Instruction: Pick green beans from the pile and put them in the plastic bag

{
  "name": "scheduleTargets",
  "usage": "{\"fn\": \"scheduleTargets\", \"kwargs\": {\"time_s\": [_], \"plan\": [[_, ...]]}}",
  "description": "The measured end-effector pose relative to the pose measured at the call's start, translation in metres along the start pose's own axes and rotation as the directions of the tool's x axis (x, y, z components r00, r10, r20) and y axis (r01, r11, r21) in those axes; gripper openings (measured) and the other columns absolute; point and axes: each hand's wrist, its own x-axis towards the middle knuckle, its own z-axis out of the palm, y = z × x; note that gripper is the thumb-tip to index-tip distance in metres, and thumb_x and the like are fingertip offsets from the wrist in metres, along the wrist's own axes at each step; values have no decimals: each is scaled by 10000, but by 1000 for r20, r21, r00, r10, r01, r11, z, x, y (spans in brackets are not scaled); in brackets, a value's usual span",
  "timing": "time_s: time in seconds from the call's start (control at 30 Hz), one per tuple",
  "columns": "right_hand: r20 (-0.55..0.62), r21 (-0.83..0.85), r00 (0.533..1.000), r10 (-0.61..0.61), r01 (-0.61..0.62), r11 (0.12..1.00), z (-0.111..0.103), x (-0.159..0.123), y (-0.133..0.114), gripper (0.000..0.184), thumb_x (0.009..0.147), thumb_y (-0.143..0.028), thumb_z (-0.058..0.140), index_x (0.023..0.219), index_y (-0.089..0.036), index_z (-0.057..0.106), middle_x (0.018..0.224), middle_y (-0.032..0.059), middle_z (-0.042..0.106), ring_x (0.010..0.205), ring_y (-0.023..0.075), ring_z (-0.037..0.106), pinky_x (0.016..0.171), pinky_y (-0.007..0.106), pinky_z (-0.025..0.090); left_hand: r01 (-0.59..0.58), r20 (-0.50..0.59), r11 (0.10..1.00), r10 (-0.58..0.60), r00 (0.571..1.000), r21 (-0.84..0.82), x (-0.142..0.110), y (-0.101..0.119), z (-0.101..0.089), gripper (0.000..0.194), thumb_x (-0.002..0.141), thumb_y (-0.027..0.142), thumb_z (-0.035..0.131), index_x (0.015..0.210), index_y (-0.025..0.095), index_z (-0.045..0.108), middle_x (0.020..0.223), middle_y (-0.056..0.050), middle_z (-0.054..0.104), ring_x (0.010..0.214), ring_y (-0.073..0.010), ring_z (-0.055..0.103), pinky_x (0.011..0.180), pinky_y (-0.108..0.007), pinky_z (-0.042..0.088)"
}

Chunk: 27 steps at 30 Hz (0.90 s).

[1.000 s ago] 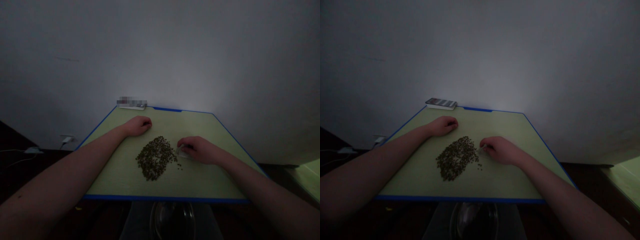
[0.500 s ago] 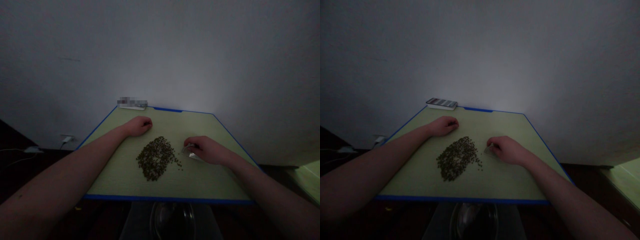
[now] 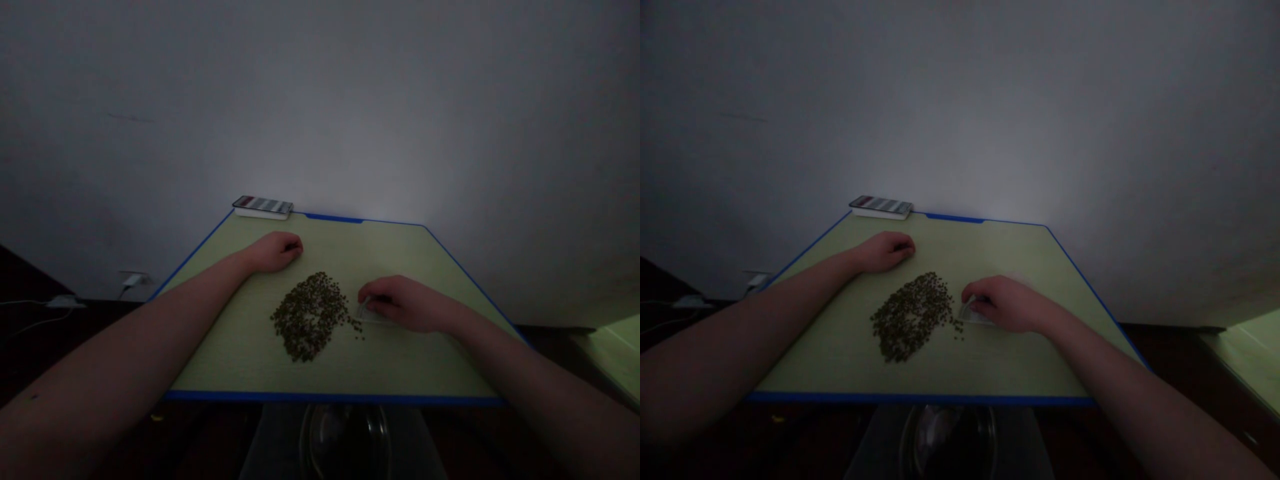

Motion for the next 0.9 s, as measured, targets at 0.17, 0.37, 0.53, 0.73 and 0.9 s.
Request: {"fn": "scheduleTargets", "kwargs": {"time_s": [0.17,0.37,0.53,0.73,0.9], "plan": [[-12,19,999,48,-47,999,4,-12,-3,230,852,-236,466,983,-195,651,786,33,660,651,142,540,611,260,378,1,-3,1000,-1,1000,-6,0,2,-1,271,795,346,436,841,161,629,749,-35,631,652,-140,518,604,-259,359],[-62,29,997,34,-32,999,8,-21,-6,223,832,-195,471,963,-186,652,806,34,660,674,140,545,622,252,380,9,10,1000,-9,1000,-10,0,2,-1,265,794,343,441,850,160,624,741,-31,624,648,-138,519,600,-253,363],[-48,67,996,75,-72,995,13,-24,-12,215,840,-216,466,944,-186,652,732,23,648,614,135,535,562,250,357,0,0,1000,0,1000,-7,0,1,0,264,798,348,437,838,163,620,721,-24,616,633,-133,512,591,-248,358],[-103,89,976,194,-185,979,20,-26,-16,217,837,-244,476,956,-194,650,660,10,636,564,129,528,530,251,342,-9,6,1000,9,1000,11,0,-1,0,269,801,355,427,838,167,616,736,-27,616,649,-137,515,596,-252,358],[-156,72,959,237,-229,971,19,-24,-12,217,814,-224,490,945,-188,658,652,20,643,550,128,527,524,251,334,6,6,1000,-6,1000,-5,0,0,0,273,798,361,429,837,167,619,722,-26,613,634,-135,510,589,-253,355]]}}
